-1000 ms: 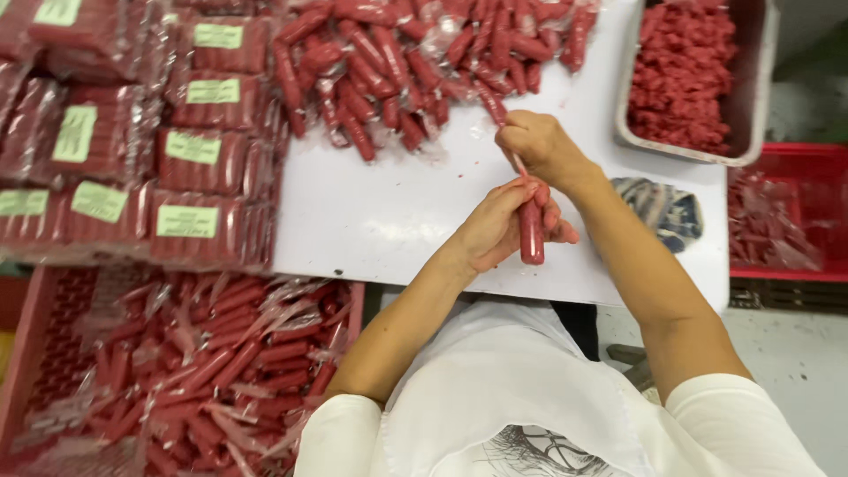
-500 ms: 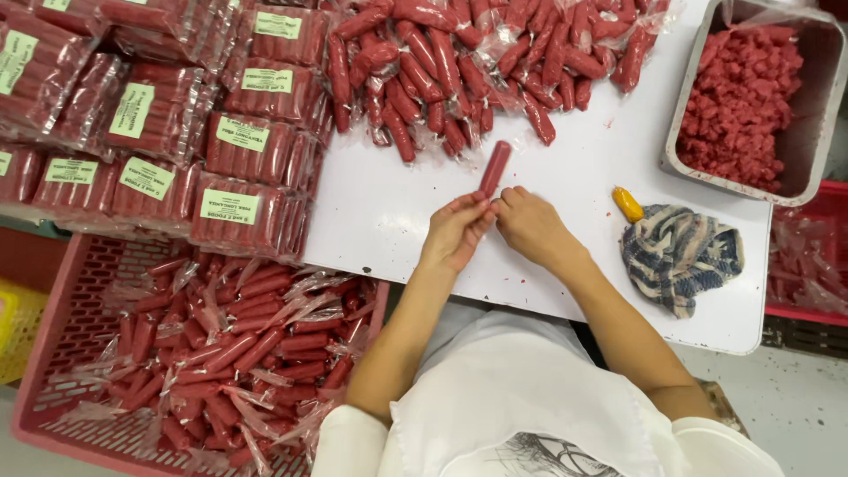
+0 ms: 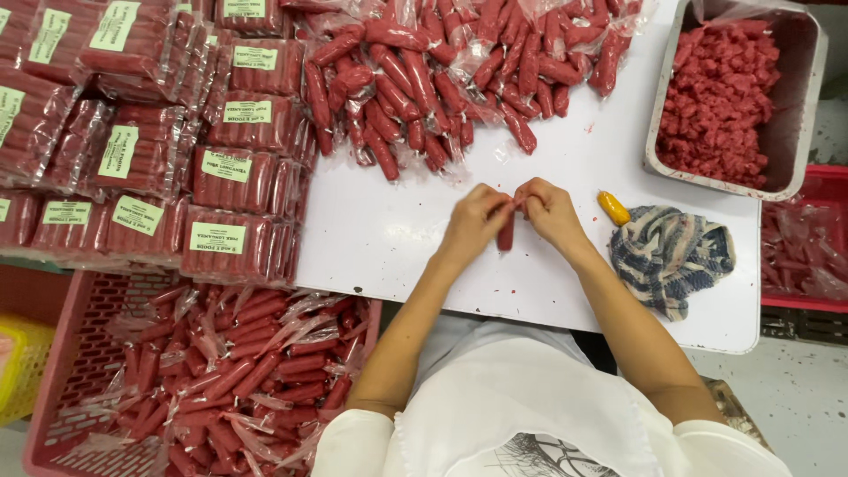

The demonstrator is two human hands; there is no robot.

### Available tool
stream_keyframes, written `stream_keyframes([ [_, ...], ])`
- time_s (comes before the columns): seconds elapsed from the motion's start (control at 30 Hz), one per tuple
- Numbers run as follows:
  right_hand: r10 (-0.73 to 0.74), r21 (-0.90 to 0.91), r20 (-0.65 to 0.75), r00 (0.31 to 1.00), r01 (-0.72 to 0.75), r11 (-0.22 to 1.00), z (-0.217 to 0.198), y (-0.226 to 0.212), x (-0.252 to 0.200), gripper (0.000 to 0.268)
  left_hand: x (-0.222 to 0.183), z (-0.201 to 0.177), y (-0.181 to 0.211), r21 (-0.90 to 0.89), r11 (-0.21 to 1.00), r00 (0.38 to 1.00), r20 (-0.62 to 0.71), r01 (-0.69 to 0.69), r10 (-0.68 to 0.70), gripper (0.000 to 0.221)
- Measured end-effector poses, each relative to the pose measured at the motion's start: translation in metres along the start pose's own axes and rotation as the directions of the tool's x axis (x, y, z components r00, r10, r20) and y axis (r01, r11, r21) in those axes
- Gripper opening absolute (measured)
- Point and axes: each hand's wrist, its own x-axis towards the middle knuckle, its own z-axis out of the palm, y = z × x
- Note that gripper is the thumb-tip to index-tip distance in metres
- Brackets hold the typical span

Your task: The person fills sausage casings with ground meat, ties off the ends, and places the finished sausages into a pink basket. They repeatedly pick up casings, fill them, and tie them off by hand.

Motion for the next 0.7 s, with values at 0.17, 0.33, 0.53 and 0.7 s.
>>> stream_keyframes([
  [0.17, -0.107, 0.098, 0.037, 0.994, 0.103, 0.99, 0.009, -0.049, -0.019, 0.02, -0.008, -0.013, 0.011, 0.115, 0.985, 0.992, -0.005, -0.128, 0.129, 0.008],
  [0.33, -0.074, 0.209, 0.138, 0.988, 0.045, 0.977, 0.013, -0.058, -0.016, 0.022, -0.015, -0.024, 0.014, -0.019, 1.0, 0.999, -0.045, 0.004, -0.004, 0.011],
  [0.53, -0.142, 0.238, 0.261, 0.955, 0.079, 0.968, 0.008, -0.074, -0.025, 0.014, -0.025, -0.012, 0.018, -0.137, 0.99, 0.972, -0.224, 0.043, -0.074, 0.014],
  [0.7, -0.208, 0.046, 0.118, 0.971, 0.204, 0.978, -0.003, -0.051, -0.036, 0.015, -0.028, 0.011, 0.02, -0.043, 0.999, 0.974, -0.225, 0.015, -0.025, 0.013],
])
